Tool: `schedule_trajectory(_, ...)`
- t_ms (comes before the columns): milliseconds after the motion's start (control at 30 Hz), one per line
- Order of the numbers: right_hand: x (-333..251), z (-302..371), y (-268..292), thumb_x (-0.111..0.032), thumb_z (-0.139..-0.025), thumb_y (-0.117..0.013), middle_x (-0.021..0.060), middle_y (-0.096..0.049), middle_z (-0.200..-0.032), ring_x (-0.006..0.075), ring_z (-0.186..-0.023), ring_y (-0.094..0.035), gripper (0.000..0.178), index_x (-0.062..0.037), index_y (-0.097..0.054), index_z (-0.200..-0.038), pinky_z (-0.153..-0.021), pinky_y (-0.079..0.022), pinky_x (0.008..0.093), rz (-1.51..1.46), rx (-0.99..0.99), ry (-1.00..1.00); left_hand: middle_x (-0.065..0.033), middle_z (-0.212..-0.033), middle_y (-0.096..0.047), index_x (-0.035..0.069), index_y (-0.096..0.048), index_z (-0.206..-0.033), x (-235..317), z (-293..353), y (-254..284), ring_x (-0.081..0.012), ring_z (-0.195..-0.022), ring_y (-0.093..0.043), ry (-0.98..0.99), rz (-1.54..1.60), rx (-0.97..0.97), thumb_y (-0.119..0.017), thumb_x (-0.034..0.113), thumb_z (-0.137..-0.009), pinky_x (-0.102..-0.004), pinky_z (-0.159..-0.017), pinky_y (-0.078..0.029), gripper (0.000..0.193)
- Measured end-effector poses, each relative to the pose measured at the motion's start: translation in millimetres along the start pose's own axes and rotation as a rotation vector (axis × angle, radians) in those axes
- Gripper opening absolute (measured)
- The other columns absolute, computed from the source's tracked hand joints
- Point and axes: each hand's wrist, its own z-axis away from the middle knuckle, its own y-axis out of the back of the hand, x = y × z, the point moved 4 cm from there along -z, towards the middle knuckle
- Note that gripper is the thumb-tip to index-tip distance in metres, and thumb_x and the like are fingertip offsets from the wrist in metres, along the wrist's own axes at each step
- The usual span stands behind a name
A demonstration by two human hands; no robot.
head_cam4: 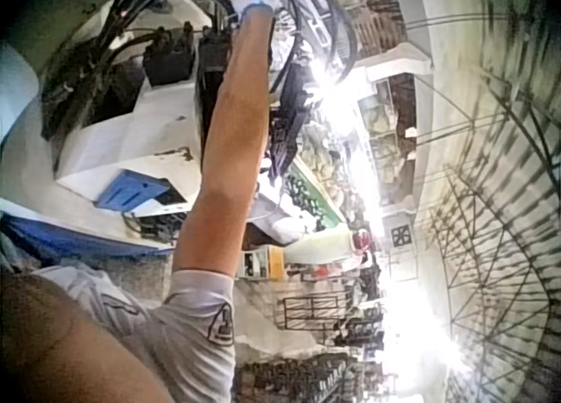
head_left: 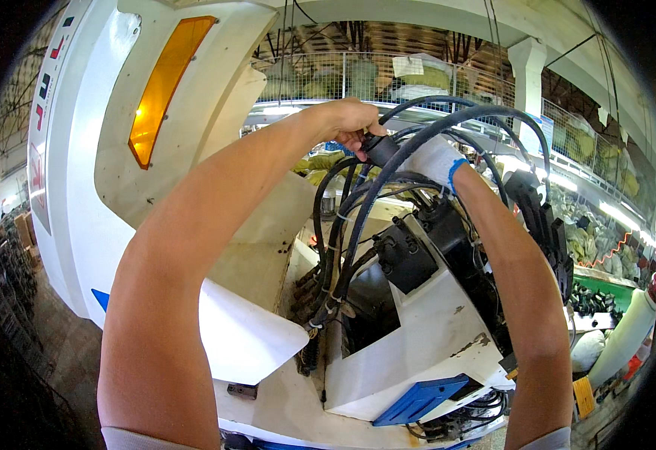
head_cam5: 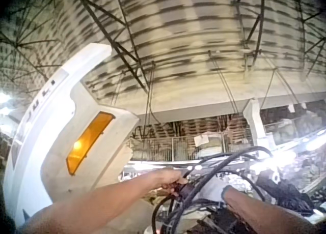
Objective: The person operates a lasting machine to shape shoe uppers, places the shoes on a conveyor belt, and then performs maintenance or adjustments on the machine's hydraulic lines.
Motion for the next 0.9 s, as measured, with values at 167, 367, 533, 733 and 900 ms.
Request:
schedule_trajectory(167, -5.1, -0.3, 0.5, -0.042, -0.076, -0.080, 0.0204, -0.072, -0.100, 0.0369, -0.090, -0.066, 0.050, -0.0027, -0.071, -0.107, -0.082, -0.053, 0.0381, 0.143, -0.059, 0.017, -0.0180, -0.076, -0.073, 0.000, -0.071, -0.090, 1.6, 0.5, -0.6, -0.0101, -0.045, -0.060, -0.006, -0.035, 0.020, -0.065, 0.025, -0.093, -0.0217, -0.032, -0.029, 0.025)
schedule_trajectory(367, -3.0, 1.4, -1.3, -0.037, -0.077, -0.082, 0.0185, -0.073, -0.098, 0.0320, -0.088, -0.068, 0.046, -0.0033, -0.072, -0.106, -0.080, -0.054, 0.0377, 0.020, -0.011, -0.005, -0.0164, -0.074, -0.073, 0.000, -0.072, -0.091, 0.1, 0.9, -1.7, -0.0096, -0.046, -0.060, -0.017, -0.040, 0.045, -0.066, 0.025, -0.093, -0.0213, -0.033, -0.029, 0.026)
schedule_trajectory(533, -6.8, 2.0, 1.3, -0.036, -0.076, -0.083, 0.0184, -0.073, -0.098, 0.0311, -0.087, -0.068, 0.046, -0.0032, -0.072, -0.106, -0.080, -0.054, 0.0376, -0.005, 0.001, -0.015, -0.0180, -0.074, -0.069, -0.004, -0.066, -0.088, 1.8, 4.1, 3.7, -0.0203, -0.055, -0.070, -0.041, 0.005, 0.010, -0.071, 0.019, -0.089, -0.0216, -0.035, -0.041, 0.024)
schedule_trajectory(733, -4.1, -0.5, -2.6, -0.035, -0.078, -0.082, 0.0185, -0.073, -0.097, 0.0336, -0.086, -0.067, 0.044, -0.0018, -0.072, -0.105, -0.079, -0.053, 0.0377, 0.067, 0.018, 0.030, -0.0180, -0.077, -0.070, -0.007, -0.061, -0.110, -5.2, 20.3, 21.7, -0.0198, -0.055, -0.066, 0.004, -0.150, 0.125, -0.057, 0.039, -0.096, -0.0327, -0.047, -0.051, 0.048)
schedule_trajectory(900, 5.5, -2.8, -5.4, -0.031, -0.078, -0.083, 0.0195, -0.072, -0.092, 0.0331, -0.083, -0.066, 0.040, -0.0003, -0.072, -0.102, -0.078, -0.053, 0.0393, -0.018, 0.082, 0.080, -0.0149, -0.074, -0.067, -0.005, -0.060, -0.108, -17.7, 18.9, 57.7, -0.0182, -0.054, -0.062, 0.188, -0.244, 0.060, -0.052, 0.033, -0.095, -0.0399, -0.049, -0.048, 0.041)
